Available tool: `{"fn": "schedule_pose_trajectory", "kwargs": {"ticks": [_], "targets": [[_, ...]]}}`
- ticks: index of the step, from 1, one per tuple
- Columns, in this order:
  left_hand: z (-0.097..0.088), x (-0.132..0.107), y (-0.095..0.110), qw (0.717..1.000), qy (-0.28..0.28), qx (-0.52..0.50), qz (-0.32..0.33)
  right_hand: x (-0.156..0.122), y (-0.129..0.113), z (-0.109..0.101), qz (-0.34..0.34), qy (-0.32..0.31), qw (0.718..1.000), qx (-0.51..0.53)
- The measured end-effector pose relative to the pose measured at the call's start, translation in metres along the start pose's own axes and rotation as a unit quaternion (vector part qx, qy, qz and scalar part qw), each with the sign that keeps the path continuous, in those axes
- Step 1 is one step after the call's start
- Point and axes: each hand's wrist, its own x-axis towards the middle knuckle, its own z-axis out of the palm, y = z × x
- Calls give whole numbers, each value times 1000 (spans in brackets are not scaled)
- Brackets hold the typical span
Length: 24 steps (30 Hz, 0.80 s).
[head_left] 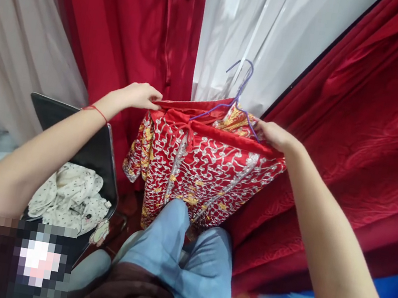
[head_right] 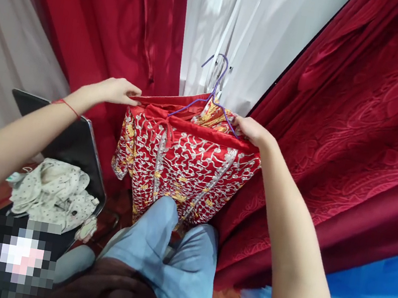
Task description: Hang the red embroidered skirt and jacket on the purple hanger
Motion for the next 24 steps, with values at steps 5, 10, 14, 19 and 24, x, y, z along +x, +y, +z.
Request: {"fn": "schedule_pose_trajectory", "kwargs": {"ticks": [5,10,14,19,24], "targets": [[8,-14,43,986,68,137,-69,-9,11,-17,-129,210,965,-84],[31,-26,27,985,94,25,-144,-43,13,-6,-245,219,933,-150],[58,-29,10,956,180,-106,-204,-59,11,10,-257,183,933,-173],[75,-8,22,865,325,-199,-327,-65,6,23,-229,185,930,-220],[63,21,42,800,405,-260,-357,-64,4,27,-213,169,931,-244]]}}
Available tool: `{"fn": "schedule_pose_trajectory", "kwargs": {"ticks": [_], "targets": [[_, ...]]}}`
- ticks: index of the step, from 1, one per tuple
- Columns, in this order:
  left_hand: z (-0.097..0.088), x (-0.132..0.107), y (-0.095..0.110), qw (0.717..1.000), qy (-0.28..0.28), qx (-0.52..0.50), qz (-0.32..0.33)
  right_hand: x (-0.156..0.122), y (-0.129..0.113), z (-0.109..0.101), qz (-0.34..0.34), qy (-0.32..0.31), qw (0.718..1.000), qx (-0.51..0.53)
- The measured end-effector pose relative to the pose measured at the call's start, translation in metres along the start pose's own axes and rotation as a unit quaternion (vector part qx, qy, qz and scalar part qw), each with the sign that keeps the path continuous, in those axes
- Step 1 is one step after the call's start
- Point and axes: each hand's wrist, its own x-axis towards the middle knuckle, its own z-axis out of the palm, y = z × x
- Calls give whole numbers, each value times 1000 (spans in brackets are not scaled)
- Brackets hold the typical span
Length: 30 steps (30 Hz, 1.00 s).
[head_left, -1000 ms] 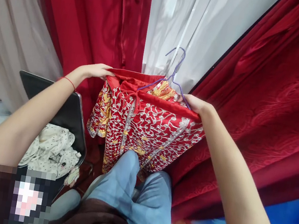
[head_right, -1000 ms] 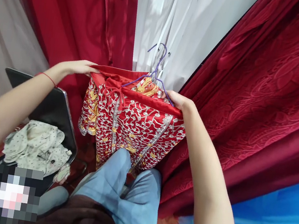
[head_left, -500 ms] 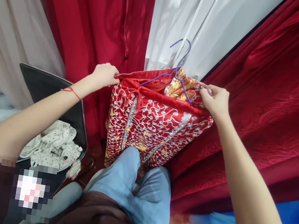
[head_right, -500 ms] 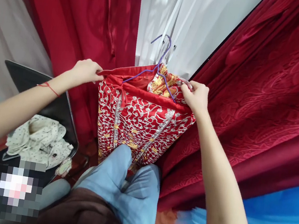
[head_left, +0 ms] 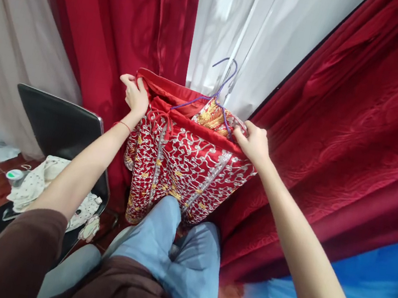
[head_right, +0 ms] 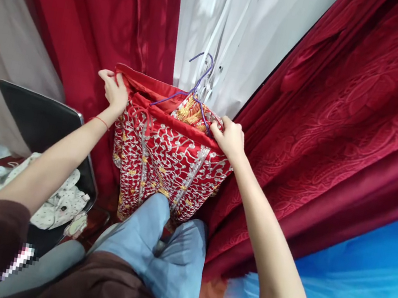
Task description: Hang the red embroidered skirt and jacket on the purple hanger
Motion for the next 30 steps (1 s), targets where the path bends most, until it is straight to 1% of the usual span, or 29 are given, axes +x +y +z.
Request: {"fn": "schedule_pose_trajectory", "kwargs": {"ticks": [2,3,4,5,6,7,8,9,10,11,12,13,14,15,17,19,20,21,22,25,26,27,28,30], "targets": [[-1,7,3,999,8,-14,31,0,2,0,0,-4,1000,1],[-4,13,1,998,-1,-8,65,0,4,0,2,-4,1000,2],[-10,20,-3,994,-23,13,110,0,6,1,6,-3,1000,5],[-17,29,-9,984,-59,50,162,0,8,1,10,-4,1000,9],[-27,39,-16,965,-105,97,218,0,10,2,14,-5,1000,13],[-38,50,-22,938,-154,161,265,0,12,3,17,-5,1000,19],[-50,61,-27,902,-200,219,313,1,13,4,19,-7,1000,23],[-62,73,-30,868,-231,263,353,2,14,5,17,-8,999,26],[-72,83,-30,842,-243,294,382,2,14,6,14,-10,999,28],[-81,91,-27,824,-244,312,405,3,14,7,11,-12,999,29],[-89,98,-22,813,-239,321,422,4,13,7,10,-13,999,29],[-94,101,-16,810,-230,320,434,4,13,7,11,-14,999,29],[-97,101,-8,814,-218,310,440,3,13,7,15,-13,999,29],[-99,96,-1,823,-209,293,439,3,12,7,22,-9,999,30],[-97,77,9,853,-207,245,411,1,13,7,39,3,999,33],[-89,46,12,879,-246,189,361,0,13,7,52,10,998,37],[-84,27,9,882,-274,166,346,0,13,7,55,10,998,39],[-77,8,5,881,-290,150,343,0,13,8,55,8,998,41],[-69,-11,-1,873,-309,143,351,1,13,8,53,5,998,43],[-46,-61,-26,842,-365,186,351,0,13,8,42,-11,999,30],[-40,-75,-34,839,-374,205,338,-1,13,8,39,-18,999,16],[-35,-85,-43,847,-368,205,323,-2,13,8,34,-25,999,-4],[-31,-94,-52,865,-351,191,304,-3,13,8,28,-29,999,-25],[-28,-102,-71,916,-282,134,250,-5,15,10,13,-29,998,-60]]}}
